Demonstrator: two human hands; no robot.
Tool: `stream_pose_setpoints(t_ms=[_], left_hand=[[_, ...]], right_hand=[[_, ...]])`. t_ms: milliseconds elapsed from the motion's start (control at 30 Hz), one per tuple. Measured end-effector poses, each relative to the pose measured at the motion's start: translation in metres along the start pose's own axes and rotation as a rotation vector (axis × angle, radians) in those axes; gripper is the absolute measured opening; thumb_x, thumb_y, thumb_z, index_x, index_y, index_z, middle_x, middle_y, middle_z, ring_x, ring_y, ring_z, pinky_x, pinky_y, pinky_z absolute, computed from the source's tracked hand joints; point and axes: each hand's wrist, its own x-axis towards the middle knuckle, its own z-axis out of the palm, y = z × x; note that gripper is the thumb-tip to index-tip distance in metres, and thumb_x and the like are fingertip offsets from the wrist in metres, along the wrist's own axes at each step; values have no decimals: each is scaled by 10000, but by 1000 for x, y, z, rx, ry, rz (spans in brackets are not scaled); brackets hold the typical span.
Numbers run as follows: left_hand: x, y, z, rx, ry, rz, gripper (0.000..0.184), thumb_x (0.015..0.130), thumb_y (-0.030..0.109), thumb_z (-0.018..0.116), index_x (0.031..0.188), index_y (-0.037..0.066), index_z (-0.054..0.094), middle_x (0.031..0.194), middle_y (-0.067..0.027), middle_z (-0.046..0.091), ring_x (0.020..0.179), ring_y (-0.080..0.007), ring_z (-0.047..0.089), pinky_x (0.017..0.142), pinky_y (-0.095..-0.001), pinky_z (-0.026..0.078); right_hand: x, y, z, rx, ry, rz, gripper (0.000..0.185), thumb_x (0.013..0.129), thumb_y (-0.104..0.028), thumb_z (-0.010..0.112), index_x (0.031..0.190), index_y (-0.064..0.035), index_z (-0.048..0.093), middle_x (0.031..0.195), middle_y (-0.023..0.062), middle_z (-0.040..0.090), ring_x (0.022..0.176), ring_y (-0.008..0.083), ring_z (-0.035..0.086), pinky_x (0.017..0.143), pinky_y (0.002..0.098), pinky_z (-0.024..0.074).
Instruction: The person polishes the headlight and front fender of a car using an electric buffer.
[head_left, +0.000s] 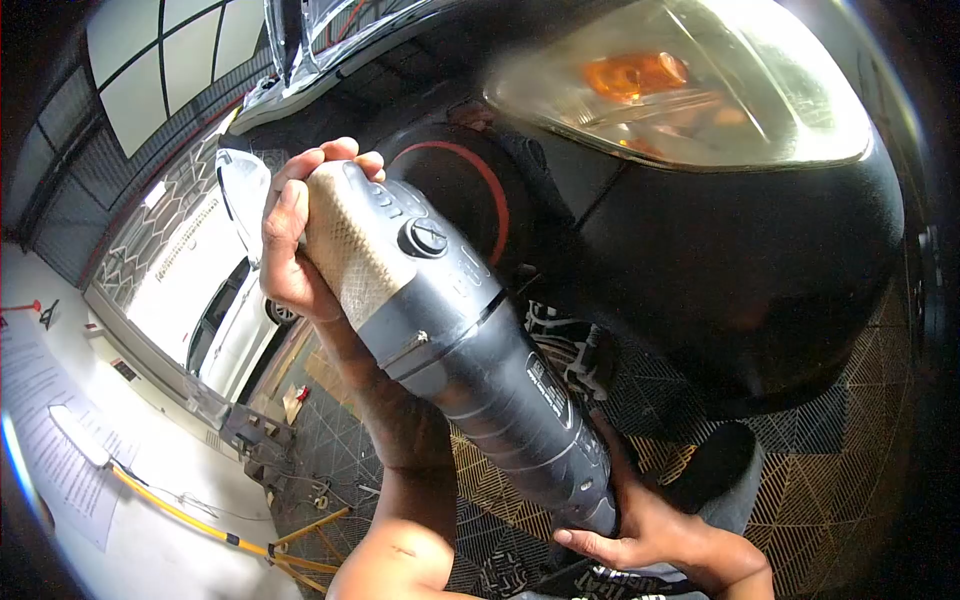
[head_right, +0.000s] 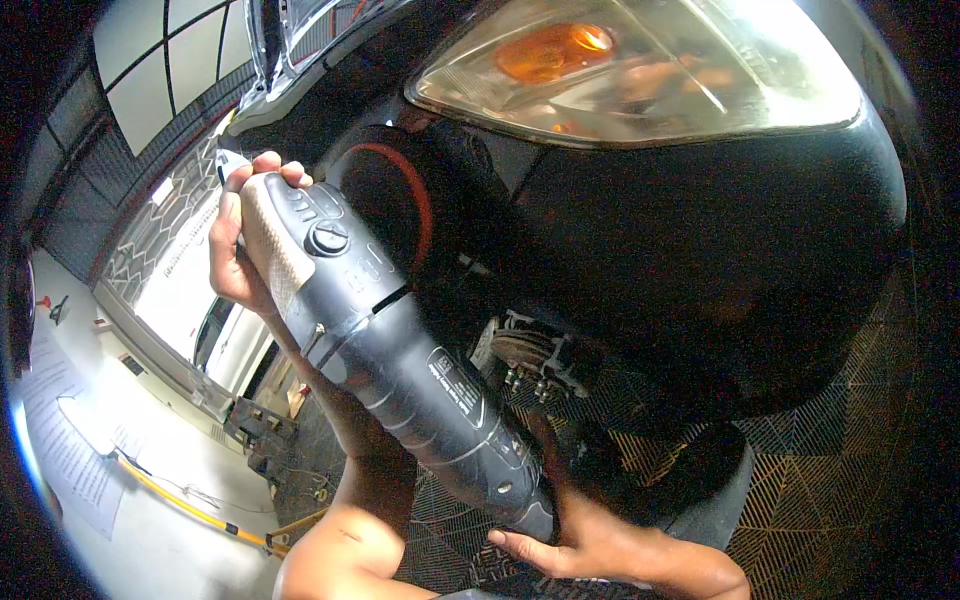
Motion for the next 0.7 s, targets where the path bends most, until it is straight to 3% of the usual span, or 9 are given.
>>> stream_pose_setpoints(t_ms=[67,300,400,567,700], left_hand=[[0,1,0,25,36,-2,411,948,228,385,1134,-51,622,1083,-251,637,932,-360,654,881,-466,524],[-2,0,-45,30,54,32,409,938,233,402,1116,-57,629,1074,-238,649,929,-370,641,893,-468,507],[-4,0,-57,-6,86,25,390,928,232,424,1108,-43,634,1070,-225,654,934,-359,637,905,-462,499],[-1,3,-51,46,130,-1,387,931,240,434,1114,-34,636,1089,-217,660,959,-355,639,919,-461,492],[11,3,-39,-28,-1,-16,409,938,247,416,1135,-41,628,1103,-223,662,972,-353,645,917,-462,495]], right_hand=[[3,-4,2,120,10,23,1235,814,-341,792,1498,105,-134,1546,366,133,1478,398,153,1202,438,130],[18,1,7,94,-16,0,1211,813,-341,791,1512,95,-97,1546,362,141,1479,401,148,1202,442,124],[27,-3,5,-64,-23,-80,1192,822,-350,783,1516,97,-76,1550,367,123,1482,404,135,1202,450,124],[29,-7,3,-55,12,-116,1172,833,-359,774,1516,104,-58,1543,386,152,1471,403,203,1194,419,181],[23,-19,-4,-158,19,-146,1153,837,-326,773,1522,92,-54,1533,381,200,1448,402,273,1182,404,221]])
